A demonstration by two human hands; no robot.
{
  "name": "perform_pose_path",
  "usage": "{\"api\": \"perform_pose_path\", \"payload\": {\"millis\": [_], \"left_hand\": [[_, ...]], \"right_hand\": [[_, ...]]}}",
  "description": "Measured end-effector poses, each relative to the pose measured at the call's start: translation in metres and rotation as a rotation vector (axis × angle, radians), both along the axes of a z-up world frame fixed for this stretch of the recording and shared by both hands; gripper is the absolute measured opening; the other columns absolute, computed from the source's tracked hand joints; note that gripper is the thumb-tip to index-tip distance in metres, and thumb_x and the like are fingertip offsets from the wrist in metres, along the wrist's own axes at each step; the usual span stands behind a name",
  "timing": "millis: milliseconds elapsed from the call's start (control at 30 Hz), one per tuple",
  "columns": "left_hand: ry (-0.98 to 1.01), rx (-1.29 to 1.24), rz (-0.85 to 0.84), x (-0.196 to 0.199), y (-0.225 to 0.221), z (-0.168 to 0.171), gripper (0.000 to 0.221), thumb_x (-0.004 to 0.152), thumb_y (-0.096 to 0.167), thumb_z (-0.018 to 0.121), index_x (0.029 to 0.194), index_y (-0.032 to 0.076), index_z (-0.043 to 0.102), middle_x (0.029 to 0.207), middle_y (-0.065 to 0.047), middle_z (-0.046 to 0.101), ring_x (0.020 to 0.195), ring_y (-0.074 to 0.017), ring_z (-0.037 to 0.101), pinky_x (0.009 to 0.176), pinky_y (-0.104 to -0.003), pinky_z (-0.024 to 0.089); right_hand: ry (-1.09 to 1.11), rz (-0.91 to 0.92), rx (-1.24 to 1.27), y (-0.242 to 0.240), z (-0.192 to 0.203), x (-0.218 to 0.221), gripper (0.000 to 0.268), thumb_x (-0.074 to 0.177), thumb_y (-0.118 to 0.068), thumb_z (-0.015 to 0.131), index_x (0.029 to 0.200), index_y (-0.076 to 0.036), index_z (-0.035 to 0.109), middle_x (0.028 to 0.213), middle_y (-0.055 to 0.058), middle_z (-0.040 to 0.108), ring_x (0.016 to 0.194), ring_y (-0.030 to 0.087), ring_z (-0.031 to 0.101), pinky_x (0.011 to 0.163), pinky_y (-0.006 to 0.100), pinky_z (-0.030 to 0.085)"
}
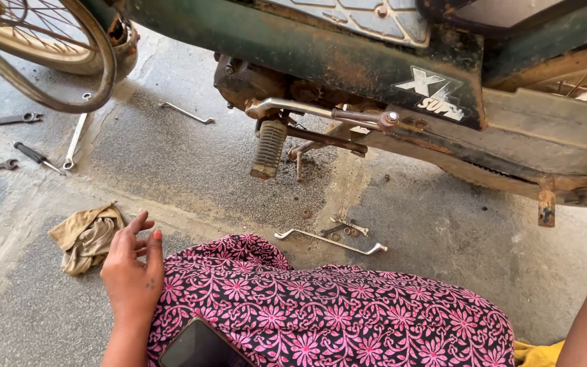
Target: The person lies on the floor under a motorcycle and works on the footrest and side-stand area, using wrenches to loosen and remove bolts and small brackets, setting the removed hardware on the floor beside them, and at one point wiping a part with a yellow cloth.
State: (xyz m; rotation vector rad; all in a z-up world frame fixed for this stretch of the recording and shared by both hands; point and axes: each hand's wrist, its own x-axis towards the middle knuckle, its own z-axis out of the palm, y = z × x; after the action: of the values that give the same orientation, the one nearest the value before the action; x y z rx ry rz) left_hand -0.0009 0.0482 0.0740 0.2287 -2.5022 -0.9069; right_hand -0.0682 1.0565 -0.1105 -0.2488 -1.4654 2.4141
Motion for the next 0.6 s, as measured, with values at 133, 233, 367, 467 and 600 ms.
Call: {"api": "perform_pose_path", "payload": {"millis": [133, 233, 367, 467, 600], "left_hand": [[-0.006, 0.008, 0.021, 0.004, 0.0, 0.003, 0.035, 0.103, 0.017, 0.067, 0.135, 0.004, 0.065, 0.115, -0.009, 0.072, 0.083, -0.0185, 0.071, 0.075, -0.034, 0.058], [0.0, 0.032, 0.004, 0.003, 0.0, 0.001, 0.035, 0.103, 0.015, 0.066, 0.136, 0.004, 0.064, 0.116, -0.009, 0.072, 0.082, -0.0178, 0.07, 0.076, -0.033, 0.058], [-0.014, 0.003, 0.002, -0.001, 0.001, 0.0, 0.035, 0.102, 0.014, 0.067, 0.135, 0.004, 0.065, 0.116, -0.009, 0.072, 0.082, -0.0185, 0.07, 0.075, -0.033, 0.057], [-0.011, 0.011, -0.018, 0.0, 0.0, -0.003, 0.035, 0.103, 0.014, 0.067, 0.136, 0.003, 0.065, 0.117, -0.01, 0.072, 0.083, -0.0183, 0.07, 0.075, -0.033, 0.058], [-0.001, 0.009, 0.0, 0.002, -0.001, -0.001, 0.034, 0.103, 0.013, 0.067, 0.136, 0.003, 0.065, 0.117, -0.01, 0.072, 0.084, -0.0183, 0.07, 0.075, -0.033, 0.058]], "right_hand": [[-0.042, -0.035, 0.066, -0.019, 0.008, -0.018, 0.022, 0.117, -0.02, 0.046, 0.102, -0.019, 0.061, 0.078, -0.008, 0.054, 0.062, 0.004, 0.042, 0.051, 0.019, 0.032], [-0.08, -0.075, 0.12, -0.026, 0.014, -0.02, 0.024, 0.119, -0.022, 0.046, 0.101, -0.019, 0.061, 0.08, -0.007, 0.057, 0.064, 0.005, 0.043, 0.052, 0.022, 0.033], [-0.128, -0.154, 0.194, -0.026, 0.025, -0.007, 0.028, 0.121, -0.026, 0.045, 0.1, -0.019, 0.062, 0.082, -0.007, 0.06, 0.066, 0.008, 0.044, 0.054, 0.026, 0.033], [-0.159, -0.2, 0.228, -0.036, 0.032, 0.005, 0.029, 0.122, -0.028, 0.045, 0.1, -0.019, 0.062, 0.084, -0.006, 0.062, 0.067, 0.009, 0.045, 0.055, 0.028, 0.033], [-0.283, -0.371, 0.366, -0.067, 0.043, 0.001, 0.027, 0.124, -0.031, 0.043, 0.103, -0.023, 0.06, 0.082, -0.007, 0.057, 0.061, 0.009, 0.042, 0.052, 0.031, 0.029]]}}
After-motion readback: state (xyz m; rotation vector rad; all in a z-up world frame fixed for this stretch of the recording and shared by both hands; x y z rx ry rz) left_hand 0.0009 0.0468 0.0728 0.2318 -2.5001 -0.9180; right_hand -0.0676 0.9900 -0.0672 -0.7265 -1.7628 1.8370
